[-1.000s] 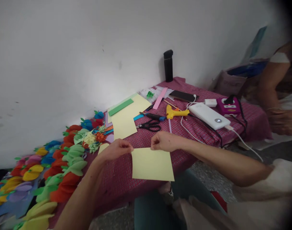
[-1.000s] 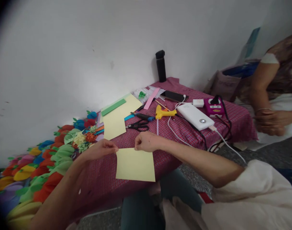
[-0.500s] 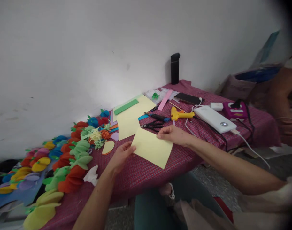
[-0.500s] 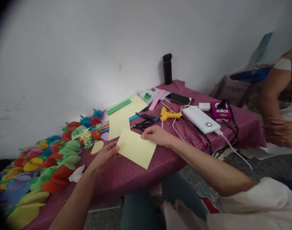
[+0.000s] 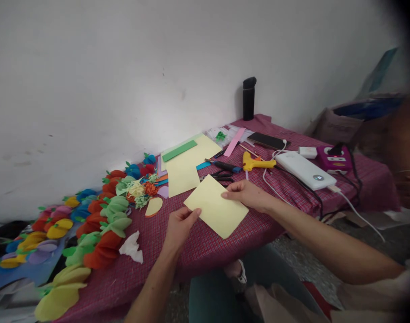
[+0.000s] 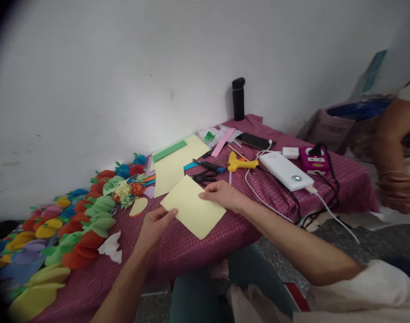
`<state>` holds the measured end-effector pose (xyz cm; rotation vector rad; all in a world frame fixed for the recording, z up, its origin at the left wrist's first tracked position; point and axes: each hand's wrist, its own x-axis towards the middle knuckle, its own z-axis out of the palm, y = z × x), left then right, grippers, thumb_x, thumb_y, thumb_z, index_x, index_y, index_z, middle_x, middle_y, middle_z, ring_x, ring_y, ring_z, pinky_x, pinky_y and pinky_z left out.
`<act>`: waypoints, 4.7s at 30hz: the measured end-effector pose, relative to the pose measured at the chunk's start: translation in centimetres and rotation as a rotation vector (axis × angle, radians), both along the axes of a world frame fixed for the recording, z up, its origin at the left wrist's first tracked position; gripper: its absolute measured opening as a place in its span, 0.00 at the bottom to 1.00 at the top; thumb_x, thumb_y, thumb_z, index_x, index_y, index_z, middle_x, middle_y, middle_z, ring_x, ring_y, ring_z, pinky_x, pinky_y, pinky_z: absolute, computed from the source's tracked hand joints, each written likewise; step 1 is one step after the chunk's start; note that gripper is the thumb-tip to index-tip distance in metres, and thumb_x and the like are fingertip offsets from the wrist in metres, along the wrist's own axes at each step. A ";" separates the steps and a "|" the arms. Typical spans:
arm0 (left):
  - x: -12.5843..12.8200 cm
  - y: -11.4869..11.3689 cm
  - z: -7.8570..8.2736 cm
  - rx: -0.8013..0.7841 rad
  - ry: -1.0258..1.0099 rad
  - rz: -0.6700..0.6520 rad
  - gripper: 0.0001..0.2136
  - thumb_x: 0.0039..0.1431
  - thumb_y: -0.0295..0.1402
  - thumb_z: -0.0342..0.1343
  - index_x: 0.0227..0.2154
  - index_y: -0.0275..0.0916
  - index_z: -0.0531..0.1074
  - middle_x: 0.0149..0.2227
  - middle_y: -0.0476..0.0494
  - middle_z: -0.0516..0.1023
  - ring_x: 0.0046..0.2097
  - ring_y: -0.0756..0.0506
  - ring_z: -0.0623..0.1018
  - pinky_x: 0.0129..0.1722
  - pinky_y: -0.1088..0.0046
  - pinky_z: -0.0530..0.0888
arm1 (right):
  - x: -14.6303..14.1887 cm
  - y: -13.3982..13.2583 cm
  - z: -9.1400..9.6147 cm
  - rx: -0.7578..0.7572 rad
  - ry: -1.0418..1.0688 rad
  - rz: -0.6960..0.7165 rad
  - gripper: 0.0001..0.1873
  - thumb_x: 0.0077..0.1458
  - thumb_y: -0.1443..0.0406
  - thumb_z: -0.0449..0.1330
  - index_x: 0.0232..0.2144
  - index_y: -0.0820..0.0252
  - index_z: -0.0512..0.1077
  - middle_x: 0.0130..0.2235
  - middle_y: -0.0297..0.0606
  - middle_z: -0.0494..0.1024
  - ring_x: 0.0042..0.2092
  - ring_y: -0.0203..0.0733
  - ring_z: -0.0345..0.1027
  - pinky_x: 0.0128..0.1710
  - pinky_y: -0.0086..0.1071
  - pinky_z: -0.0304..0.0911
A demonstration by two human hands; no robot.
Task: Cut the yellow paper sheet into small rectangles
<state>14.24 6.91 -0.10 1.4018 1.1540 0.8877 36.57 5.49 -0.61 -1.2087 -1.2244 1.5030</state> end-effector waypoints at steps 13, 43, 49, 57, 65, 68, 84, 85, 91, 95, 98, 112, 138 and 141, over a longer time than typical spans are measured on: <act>0.5 -1.5 1.0 0.009 -0.061 -0.026 0.10 0.47 0.36 0.56 0.30 0.35 0.75 0.32 0.46 0.78 0.35 0.47 0.73 0.38 0.74 0.67 | 0.1 -0.2 0.2 -0.034 0.155 -0.046 0.14 0.41 0.57 0.61 0.24 0.62 0.68 0.24 0.34 0.74 0.23 0.33 0.65 0.23 0.27 0.59; 1.8 -2.8 -1.0 -0.054 0.053 -0.082 0.14 0.46 0.40 0.56 0.30 0.33 0.76 0.25 0.46 0.77 0.31 0.45 0.73 0.32 0.72 0.68 | -1.4 0.5 -0.6 -0.009 0.155 -0.152 0.15 0.40 0.55 0.60 0.23 0.61 0.67 0.23 0.33 0.73 0.21 0.32 0.62 0.22 0.27 0.57; 1.4 -1.4 0.6 0.125 -0.022 0.113 0.14 0.50 0.42 0.52 0.24 0.35 0.71 0.22 0.51 0.71 0.27 0.50 0.69 0.27 0.78 0.65 | -1.3 0.3 -1.2 -0.018 0.146 -0.086 0.16 0.41 0.54 0.60 0.24 0.62 0.67 0.24 0.34 0.73 0.24 0.33 0.64 0.25 0.28 0.58; 1.2 -1.7 1.1 0.332 0.303 0.192 0.18 0.50 0.43 0.50 0.14 0.35 0.64 0.16 0.54 0.59 0.21 0.53 0.60 0.20 0.79 0.56 | -1.7 0.5 -0.7 0.046 0.101 -0.094 0.17 0.40 0.53 0.60 0.24 0.63 0.67 0.26 0.35 0.73 0.25 0.33 0.64 0.27 0.28 0.59; 1.1 -1.1 1.0 0.185 0.036 0.184 0.16 0.48 0.41 0.53 0.33 0.33 0.73 0.27 0.47 0.75 0.29 0.48 0.71 0.27 0.75 0.67 | -1.8 0.2 -0.5 0.089 0.057 -0.072 0.16 0.41 0.54 0.60 0.21 0.63 0.65 0.22 0.31 0.70 0.22 0.31 0.60 0.23 0.26 0.55; 0.5 -0.3 1.2 0.207 0.011 0.217 0.18 0.49 0.40 0.53 0.41 0.35 0.70 0.34 0.43 0.76 0.34 0.47 0.73 0.32 0.73 0.68 | -2.0 0.0 0.2 0.092 -0.012 -0.063 0.16 0.41 0.54 0.59 0.20 0.62 0.64 0.20 0.30 0.69 0.21 0.30 0.59 0.21 0.25 0.53; -0.5 1.0 8.1 0.247 0.613 -0.620 0.08 0.46 0.36 0.53 0.22 0.39 0.75 0.19 0.50 0.72 0.22 0.52 0.66 0.20 0.79 0.57 | -4.6 -1.9 4.3 0.469 -0.691 0.384 0.14 0.46 0.57 0.55 0.20 0.63 0.70 0.16 0.28 0.60 0.19 0.28 0.50 0.18 0.25 0.42; -0.8 1.1 7.9 0.219 0.593 -0.610 0.09 0.46 0.36 0.53 0.22 0.38 0.75 0.20 0.49 0.73 0.23 0.51 0.67 0.21 0.79 0.57 | -4.4 -1.9 4.2 0.474 -0.672 0.401 0.14 0.47 0.58 0.54 0.21 0.63 0.70 0.17 0.29 0.62 0.20 0.28 0.51 0.19 0.25 0.43; -1.9 1.0 8.0 0.193 0.583 -0.609 0.09 0.48 0.37 0.52 0.24 0.38 0.75 0.24 0.47 0.76 0.27 0.49 0.70 0.24 0.79 0.61 | -3.0 -1.9 3.0 0.384 -0.608 0.384 0.14 0.49 0.61 0.50 0.24 0.63 0.72 0.20 0.31 0.67 0.21 0.30 0.55 0.19 0.24 0.47; -0.8 0.4 7.7 0.215 0.593 -0.705 0.10 0.48 0.37 0.52 0.28 0.40 0.76 0.24 0.47 0.76 0.26 0.49 0.70 0.24 0.79 0.61 | -3.8 -2.0 3.0 0.440 -0.659 0.397 0.12 0.47 0.63 0.51 0.23 0.63 0.72 0.18 0.30 0.65 0.20 0.29 0.54 0.19 0.24 0.45; -0.2 0.4 7.0 0.246 0.604 -0.748 0.10 0.47 0.36 0.52 0.22 0.38 0.76 0.18 0.50 0.71 0.21 0.52 0.65 0.20 0.80 0.57 | -4.3 -2.0 3.4 0.470 -0.689 0.412 0.11 0.46 0.65 0.51 0.22 0.63 0.72 0.17 0.29 0.63 0.20 0.29 0.52 0.19 0.24 0.45; -2.6 0.8 5.2 -0.029 0.514 -0.778 0.12 0.49 0.37 0.51 0.23 0.37 0.76 0.19 0.49 0.72 0.20 0.52 0.65 0.19 0.80 0.58 | -0.6 -2.7 1.8 0.312 -0.618 0.442 0.11 0.48 0.64 0.52 0.24 0.63 0.72 0.23 0.34 0.73 0.23 0.32 0.61 0.22 0.25 0.52; -4.1 4.4 7.0 0.054 0.734 -0.764 0.12 0.50 0.39 0.50 0.24 0.35 0.72 0.22 0.51 0.70 0.26 0.52 0.67 0.26 0.79 0.63 | -3.2 -3.2 -0.5 0.248 -0.447 0.338 0.13 0.49 0.60 0.52 0.25 0.65 0.70 0.22 0.32 0.68 0.23 0.30 0.58 0.20 0.23 0.50; -3.7 5.5 8.0 0.174 0.643 -0.554 0.10 0.51 0.38 0.50 0.26 0.36 0.71 0.25 0.50 0.72 0.28 0.51 0.70 0.28 0.78 0.66 | -4.1 -2.8 -0.5 0.227 -0.381 0.242 0.14 0.50 0.59 0.51 0.26 0.65 0.69 0.22 0.32 0.68 0.23 0.30 0.57 0.20 0.23 0.50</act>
